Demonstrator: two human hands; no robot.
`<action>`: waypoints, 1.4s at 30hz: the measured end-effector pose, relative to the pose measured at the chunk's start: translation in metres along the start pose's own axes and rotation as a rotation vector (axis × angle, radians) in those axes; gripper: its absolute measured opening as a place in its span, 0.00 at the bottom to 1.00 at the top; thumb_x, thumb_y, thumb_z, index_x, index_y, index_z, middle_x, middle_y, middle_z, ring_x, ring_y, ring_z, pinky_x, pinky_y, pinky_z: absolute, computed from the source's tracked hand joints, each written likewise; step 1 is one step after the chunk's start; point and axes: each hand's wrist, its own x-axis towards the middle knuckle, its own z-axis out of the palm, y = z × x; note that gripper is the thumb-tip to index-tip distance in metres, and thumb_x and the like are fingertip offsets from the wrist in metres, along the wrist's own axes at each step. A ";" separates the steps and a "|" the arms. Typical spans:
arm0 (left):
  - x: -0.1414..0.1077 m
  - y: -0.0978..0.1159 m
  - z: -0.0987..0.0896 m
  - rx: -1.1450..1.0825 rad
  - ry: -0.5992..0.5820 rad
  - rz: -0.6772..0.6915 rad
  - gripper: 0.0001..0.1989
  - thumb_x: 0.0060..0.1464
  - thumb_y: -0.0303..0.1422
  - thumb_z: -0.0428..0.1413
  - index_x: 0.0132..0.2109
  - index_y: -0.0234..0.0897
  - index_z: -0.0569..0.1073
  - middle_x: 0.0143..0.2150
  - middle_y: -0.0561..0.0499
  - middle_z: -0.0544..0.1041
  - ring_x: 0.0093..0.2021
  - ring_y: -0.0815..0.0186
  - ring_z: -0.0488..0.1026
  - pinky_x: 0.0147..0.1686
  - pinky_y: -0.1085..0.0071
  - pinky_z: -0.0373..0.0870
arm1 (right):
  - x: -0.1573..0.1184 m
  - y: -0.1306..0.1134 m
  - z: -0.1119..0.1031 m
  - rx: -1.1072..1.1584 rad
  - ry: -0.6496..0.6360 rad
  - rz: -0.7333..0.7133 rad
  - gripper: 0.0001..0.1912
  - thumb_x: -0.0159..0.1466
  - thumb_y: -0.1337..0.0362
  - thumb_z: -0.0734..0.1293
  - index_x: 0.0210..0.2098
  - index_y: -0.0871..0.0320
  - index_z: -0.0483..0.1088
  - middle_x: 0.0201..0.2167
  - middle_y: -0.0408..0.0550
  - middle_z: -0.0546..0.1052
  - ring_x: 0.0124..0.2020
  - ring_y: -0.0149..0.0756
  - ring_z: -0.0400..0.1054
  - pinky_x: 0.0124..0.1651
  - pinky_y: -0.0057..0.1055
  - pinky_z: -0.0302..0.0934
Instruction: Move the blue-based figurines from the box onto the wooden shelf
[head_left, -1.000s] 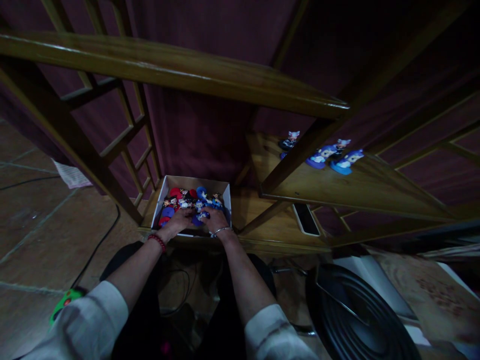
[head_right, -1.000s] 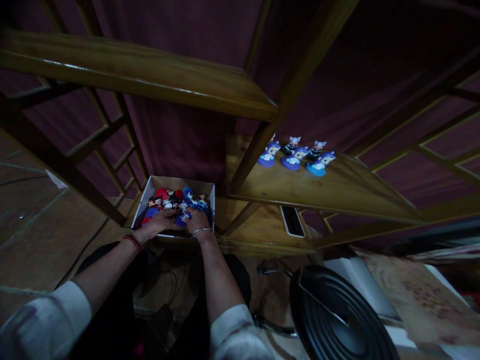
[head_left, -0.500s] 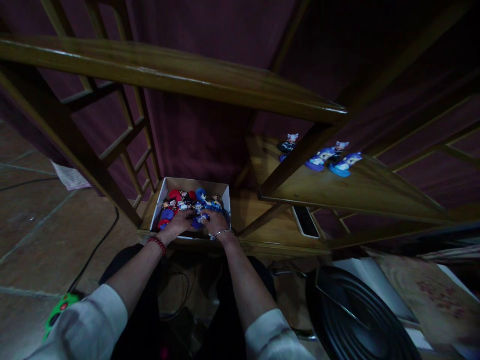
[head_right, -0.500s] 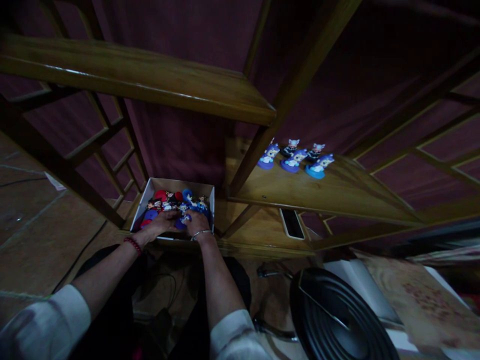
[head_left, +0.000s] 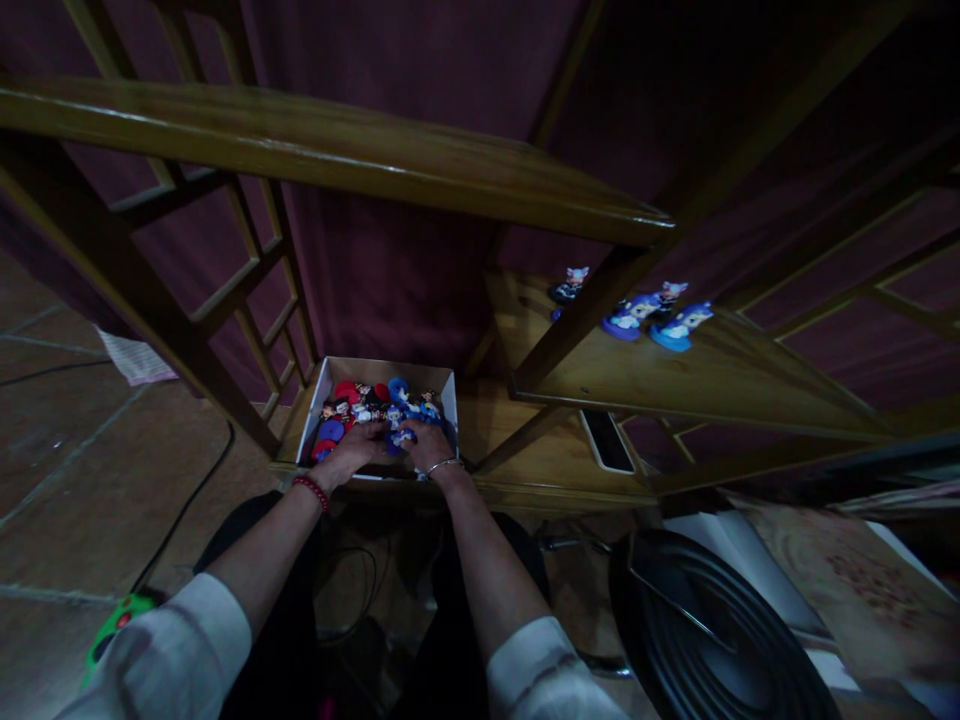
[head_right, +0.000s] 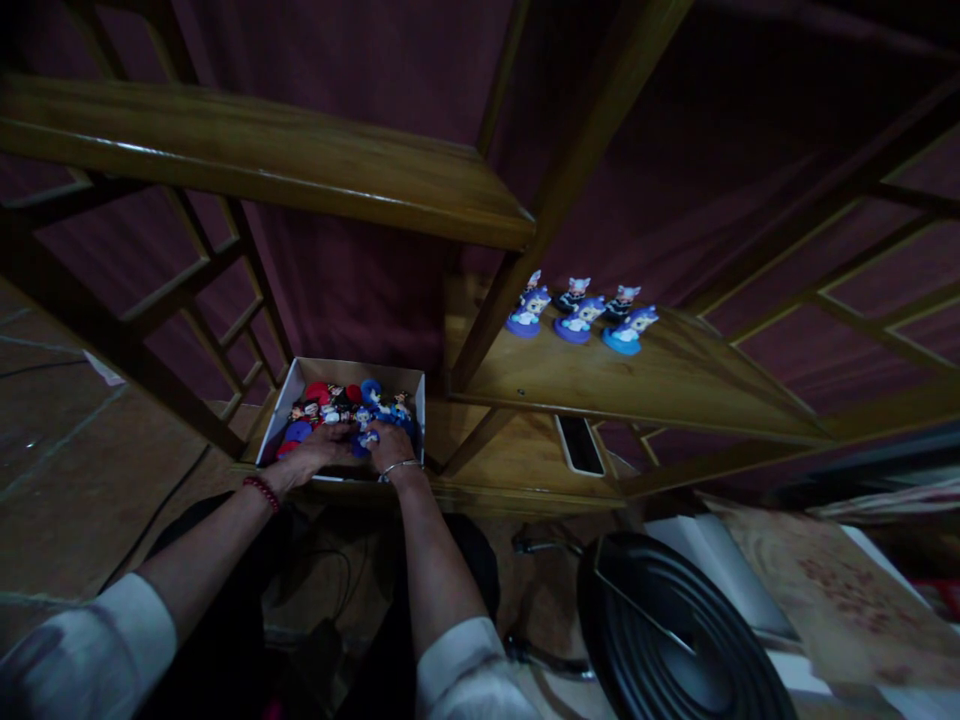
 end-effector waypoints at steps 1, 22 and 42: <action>0.000 0.000 0.001 -0.028 -0.003 -0.006 0.21 0.38 0.20 0.51 0.44 0.29 0.68 0.40 0.46 0.74 0.38 0.65 0.70 0.39 0.70 0.66 | 0.000 0.000 0.000 0.000 0.001 -0.004 0.13 0.53 0.69 0.62 0.39 0.53 0.68 0.35 0.43 0.74 0.38 0.31 0.67 0.43 0.26 0.58; 0.000 0.001 0.001 -0.324 0.125 -0.198 0.11 0.43 0.19 0.52 0.38 0.28 0.68 0.28 0.49 0.73 0.28 0.71 0.71 0.35 0.69 0.71 | 0.000 -0.007 -0.003 -0.074 -0.069 0.021 0.15 0.56 0.67 0.59 0.44 0.56 0.66 0.40 0.47 0.73 0.42 0.34 0.66 0.45 0.27 0.56; -0.003 0.002 0.001 -0.321 0.035 -0.151 0.07 0.39 0.20 0.54 0.32 0.26 0.69 0.27 0.49 0.74 0.28 0.67 0.71 0.36 0.66 0.70 | 0.000 -0.006 -0.002 -0.009 -0.014 0.031 0.14 0.53 0.67 0.63 0.41 0.55 0.68 0.38 0.45 0.74 0.40 0.33 0.67 0.44 0.26 0.58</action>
